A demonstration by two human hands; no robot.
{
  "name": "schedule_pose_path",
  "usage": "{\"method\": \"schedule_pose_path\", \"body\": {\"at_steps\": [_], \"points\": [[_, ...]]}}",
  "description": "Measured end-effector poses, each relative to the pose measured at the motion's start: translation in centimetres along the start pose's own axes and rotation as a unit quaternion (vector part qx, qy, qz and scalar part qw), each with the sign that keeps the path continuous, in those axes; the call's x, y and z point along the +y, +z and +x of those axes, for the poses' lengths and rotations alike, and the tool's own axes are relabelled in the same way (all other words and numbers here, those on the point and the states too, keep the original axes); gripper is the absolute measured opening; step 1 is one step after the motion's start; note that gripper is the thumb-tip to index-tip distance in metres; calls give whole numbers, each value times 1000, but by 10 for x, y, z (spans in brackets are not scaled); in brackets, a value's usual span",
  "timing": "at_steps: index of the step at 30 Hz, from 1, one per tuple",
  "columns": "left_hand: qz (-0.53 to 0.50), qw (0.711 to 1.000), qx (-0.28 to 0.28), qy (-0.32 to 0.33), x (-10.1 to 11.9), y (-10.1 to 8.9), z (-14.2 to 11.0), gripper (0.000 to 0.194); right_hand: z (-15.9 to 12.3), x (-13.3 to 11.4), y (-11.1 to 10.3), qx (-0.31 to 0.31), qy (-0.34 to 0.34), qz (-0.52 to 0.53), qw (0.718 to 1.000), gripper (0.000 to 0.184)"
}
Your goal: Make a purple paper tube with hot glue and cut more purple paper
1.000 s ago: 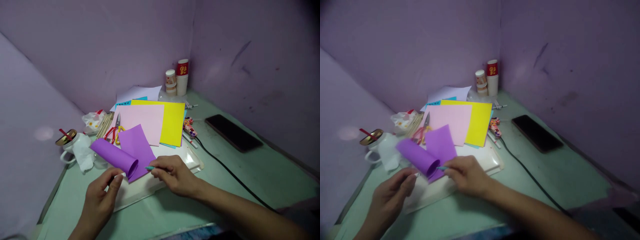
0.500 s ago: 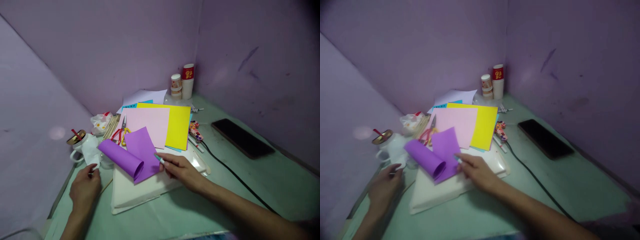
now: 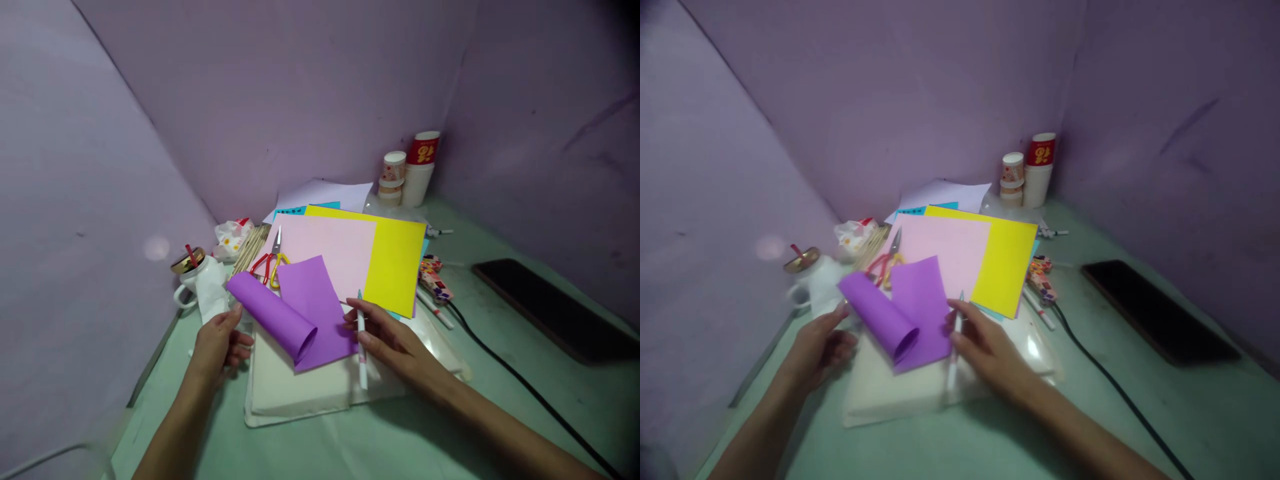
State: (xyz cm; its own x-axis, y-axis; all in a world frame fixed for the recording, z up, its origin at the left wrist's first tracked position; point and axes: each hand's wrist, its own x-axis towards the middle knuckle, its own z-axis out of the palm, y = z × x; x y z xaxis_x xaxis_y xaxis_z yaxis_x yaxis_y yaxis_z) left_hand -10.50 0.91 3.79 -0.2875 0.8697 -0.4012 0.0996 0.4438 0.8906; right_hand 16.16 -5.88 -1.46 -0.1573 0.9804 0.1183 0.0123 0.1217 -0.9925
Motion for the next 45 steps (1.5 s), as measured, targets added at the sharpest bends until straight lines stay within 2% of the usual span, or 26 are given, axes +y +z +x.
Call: {"method": "schedule_pose_path", "body": {"at_steps": [4,6,8,11,13,17,20,23,26,29,32,35,38,41,45], "points": [[-7,1000,-21,5,6,4,-5,32,0,-6,6,3,-3,75,997,53],[-10,999,-29,11,8,9,-6,35,5,-15,9,8,19,128,992,58],[-10,999,-29,18,9,13,-5,37,14,-25,12,8,59,161,985,62],[-16,999,-21,20,6,17,-3,42,37,-36,20,-2,88,150,985,64],[-24,999,-13,23,3,19,-3,45,54,-35,29,-12,82,124,989,64],[-42,999,4,34,-3,25,-5,51,80,-19,52,-15,90,139,986,65],[-57,998,-16,30,-6,28,-9,53,83,-11,65,-23,78,151,985,62],[-83,994,-49,47,-7,30,-16,54,78,-13,67,-37,73,180,980,58],[-115,985,-83,99,-2,35,-24,58,70,-24,60,-46,44,245,967,52],[-135,972,-131,140,5,47,-33,55,61,-37,43,-48,17,292,955,45],[-133,959,-150,199,12,65,-41,54,47,-47,16,0,26,302,953,40],[-46,955,-113,271,13,80,-49,57,29,-48,-18,79,20,322,943,35],[62,954,-80,281,8,86,-55,58,16,-37,-42,142,4,344,928,28],[117,951,-43,283,0,85,-56,56,11,-23,-48,162,6,375,913,27],[157,938,-27,308,-6,85,-54,54,13,-14,-38,115,-6,385,916,25]]}}
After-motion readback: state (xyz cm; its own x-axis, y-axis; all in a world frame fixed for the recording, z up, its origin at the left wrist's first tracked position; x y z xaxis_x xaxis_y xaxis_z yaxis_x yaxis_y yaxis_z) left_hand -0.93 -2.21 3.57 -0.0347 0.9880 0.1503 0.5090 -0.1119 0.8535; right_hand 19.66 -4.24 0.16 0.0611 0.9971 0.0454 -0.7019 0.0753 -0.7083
